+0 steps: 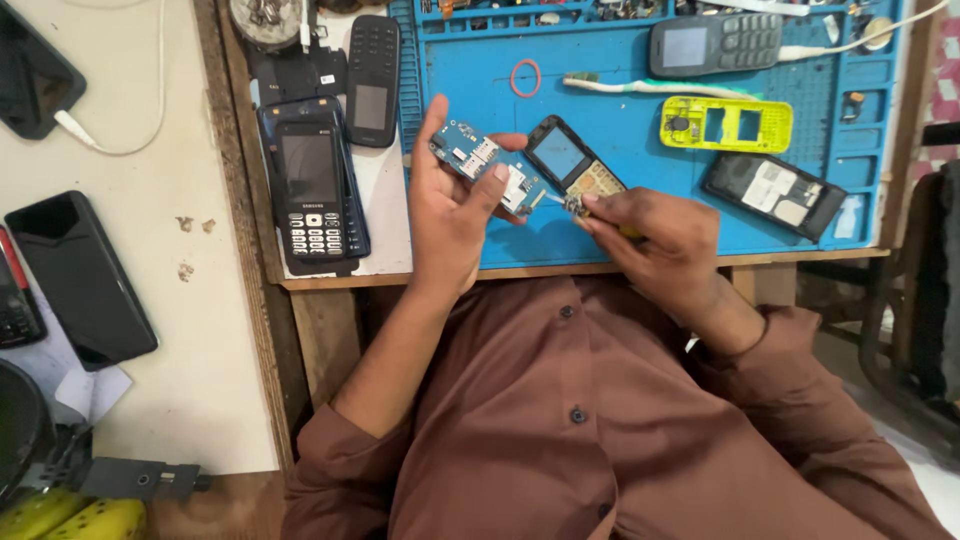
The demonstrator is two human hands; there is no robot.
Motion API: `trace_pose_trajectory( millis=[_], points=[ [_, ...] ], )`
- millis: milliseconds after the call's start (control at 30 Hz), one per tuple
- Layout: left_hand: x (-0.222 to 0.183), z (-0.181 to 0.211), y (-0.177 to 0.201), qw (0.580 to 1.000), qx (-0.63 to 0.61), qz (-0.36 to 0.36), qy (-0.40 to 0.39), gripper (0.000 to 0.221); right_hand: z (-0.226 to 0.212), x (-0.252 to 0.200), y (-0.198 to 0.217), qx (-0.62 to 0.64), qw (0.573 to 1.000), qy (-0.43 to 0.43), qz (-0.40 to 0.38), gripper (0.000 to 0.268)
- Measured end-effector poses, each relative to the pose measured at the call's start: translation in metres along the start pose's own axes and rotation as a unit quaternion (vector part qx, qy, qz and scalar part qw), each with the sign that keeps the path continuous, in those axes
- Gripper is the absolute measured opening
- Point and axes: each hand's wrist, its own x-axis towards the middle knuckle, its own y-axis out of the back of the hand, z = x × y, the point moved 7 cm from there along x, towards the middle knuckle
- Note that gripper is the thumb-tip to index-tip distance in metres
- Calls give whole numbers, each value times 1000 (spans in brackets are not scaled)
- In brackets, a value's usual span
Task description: The person disassembles a yellow mobile phone, removes the battery and back cover, and extracts the motherboard. They use a screwdriver to loosen components on the board and a toothbrush to clean the contacts. The person handles the phone casing, battery, and internal components throughout the process.
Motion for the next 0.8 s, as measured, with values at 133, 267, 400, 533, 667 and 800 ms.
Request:
trace_pose_trajectory(
  millis=[133, 267, 400, 533, 667, 800],
  points=[
    [4, -4, 8, 998, -19, 23, 47, 87, -5, 0, -4, -11, 997, 80, -12, 23],
    [3, -9, 6, 998, 4, -23, 57, 87, -1, 0, -10, 8, 995, 96, -36, 26],
    [-1, -9, 4, 996, 43, -63, 44, 81, 1, 0, -12, -13, 992, 119, -52, 30],
    [-2, -5, 2, 993, 78, -83, 20, 77, -1, 0, -15, -33, 989, 133, -59, 30],
    [-2, -7, 0, 994, 86, -68, 14, 77, -11, 0, -18, -92, 979, 175, -46, 27],
    [-2, -17, 4, 989, 120, -20, 80, 83, -24, 0, -18, -138, 968, 203, -45, 25]
  ],
)
